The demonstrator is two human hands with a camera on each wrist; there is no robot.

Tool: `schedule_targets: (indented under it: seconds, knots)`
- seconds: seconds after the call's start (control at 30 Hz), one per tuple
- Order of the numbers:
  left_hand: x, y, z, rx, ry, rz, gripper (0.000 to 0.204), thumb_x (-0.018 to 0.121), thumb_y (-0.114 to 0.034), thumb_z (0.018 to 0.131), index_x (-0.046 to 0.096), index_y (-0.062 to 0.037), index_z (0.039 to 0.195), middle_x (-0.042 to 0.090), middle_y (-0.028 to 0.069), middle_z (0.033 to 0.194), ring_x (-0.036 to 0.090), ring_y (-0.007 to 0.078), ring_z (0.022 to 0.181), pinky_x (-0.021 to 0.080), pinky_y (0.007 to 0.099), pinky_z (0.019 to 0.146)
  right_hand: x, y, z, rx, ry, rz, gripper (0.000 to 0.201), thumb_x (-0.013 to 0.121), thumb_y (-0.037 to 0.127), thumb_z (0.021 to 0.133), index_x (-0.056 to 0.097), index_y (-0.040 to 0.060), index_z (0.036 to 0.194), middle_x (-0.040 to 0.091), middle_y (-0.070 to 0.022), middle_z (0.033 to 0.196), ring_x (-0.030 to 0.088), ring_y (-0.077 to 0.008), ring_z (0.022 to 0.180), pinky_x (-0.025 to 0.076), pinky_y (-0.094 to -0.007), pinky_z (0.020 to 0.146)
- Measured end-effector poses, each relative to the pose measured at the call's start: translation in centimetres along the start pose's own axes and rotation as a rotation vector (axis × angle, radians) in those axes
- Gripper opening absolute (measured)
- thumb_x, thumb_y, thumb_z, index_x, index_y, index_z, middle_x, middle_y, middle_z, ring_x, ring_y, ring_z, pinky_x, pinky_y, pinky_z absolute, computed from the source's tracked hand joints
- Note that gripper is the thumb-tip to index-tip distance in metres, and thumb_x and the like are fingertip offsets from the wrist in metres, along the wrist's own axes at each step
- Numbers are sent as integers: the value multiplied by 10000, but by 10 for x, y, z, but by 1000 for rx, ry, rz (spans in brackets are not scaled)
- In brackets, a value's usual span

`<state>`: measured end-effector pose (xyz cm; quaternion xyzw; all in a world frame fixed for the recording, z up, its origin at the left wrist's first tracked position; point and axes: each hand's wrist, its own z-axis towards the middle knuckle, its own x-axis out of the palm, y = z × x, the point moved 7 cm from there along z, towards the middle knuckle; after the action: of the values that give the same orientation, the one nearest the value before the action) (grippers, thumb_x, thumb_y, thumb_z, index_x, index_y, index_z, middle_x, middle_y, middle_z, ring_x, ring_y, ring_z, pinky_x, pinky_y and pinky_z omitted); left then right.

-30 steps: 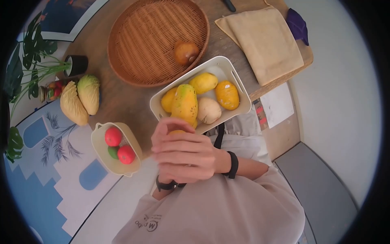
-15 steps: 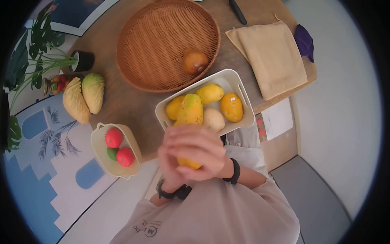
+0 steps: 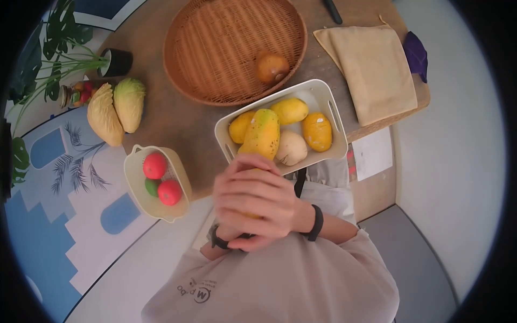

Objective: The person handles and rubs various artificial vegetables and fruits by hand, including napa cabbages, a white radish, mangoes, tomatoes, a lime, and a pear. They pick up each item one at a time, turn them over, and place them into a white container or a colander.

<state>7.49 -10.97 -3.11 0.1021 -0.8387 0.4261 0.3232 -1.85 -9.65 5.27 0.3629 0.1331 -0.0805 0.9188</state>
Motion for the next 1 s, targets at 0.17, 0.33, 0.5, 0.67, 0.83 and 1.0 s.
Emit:
schedule_targets:
  seconds: [0.17, 0.33, 0.5, 0.67, 0.83, 1.0]
  knots:
    - [-5, -7, -1, 83, -91, -176, 420, 348, -365, 1113, 594, -28, 1157, 671, 139, 1153, 640, 234, 1127, 497, 359, 1042, -11, -12, 1, 51, 16, 33, 299, 674, 276, 974, 776, -6, 975, 766, -205, 1037, 768, -393, 1041, 611, -521, 937]
    - [3, -9, 2, 24, -38, -313, 337, 374, -349, 1104, 540, -73, 1202, 610, 101, 1195, 602, 208, 1121, 492, 367, 1019, 2, -8, -1, 132, 82, -138, 269, 733, 259, 902, 753, 16, 1015, 744, -159, 1164, 721, -383, 1143, 548, -539, 1038]
    - [-4, -2, 4, 18, 7, -417, 369, 372, -356, 1115, 546, -71, 1270, 621, 145, 1241, 610, 265, 1160, 491, 402, 1087, -7, -19, 2, 207, 47, -145, 280, 736, 219, 849, 766, 41, 1063, 737, -140, 1197, 690, -375, 1154, 505, -509, 1063]
    - [-6, -2, 0, 58, -20, -116, 391, 389, -350, 1109, 545, -64, 1326, 612, 138, 1296, 598, 257, 1226, 480, 395, 1113, 20, -5, -28, 372, -111, -212, 266, 738, 215, 854, 787, 47, 1054, 760, -132, 1169, 708, -364, 1154, 497, -520, 1089]
    - [-1, -14, -2, 77, -76, -265, 386, 403, -358, 1107, 544, -76, 1329, 597, 116, 1322, 580, 219, 1279, 461, 375, 1114, -3, -17, -15, 182, -4, -146, 204, 716, 272, 927, 800, 89, 965, 777, -122, 1189, 722, -347, 1166, 480, -560, 1119]
    - [-5, -7, -1, 197, 53, -102, 382, 412, -307, 1107, 537, -45, 1356, 627, 152, 1312, 597, 259, 1302, 453, 393, 1158, 2, -7, 1, 263, 3, -231, 279, 715, 221, 887, 756, 50, 1104, 728, -167, 1280, 704, -332, 1192, 526, -538, 1065]
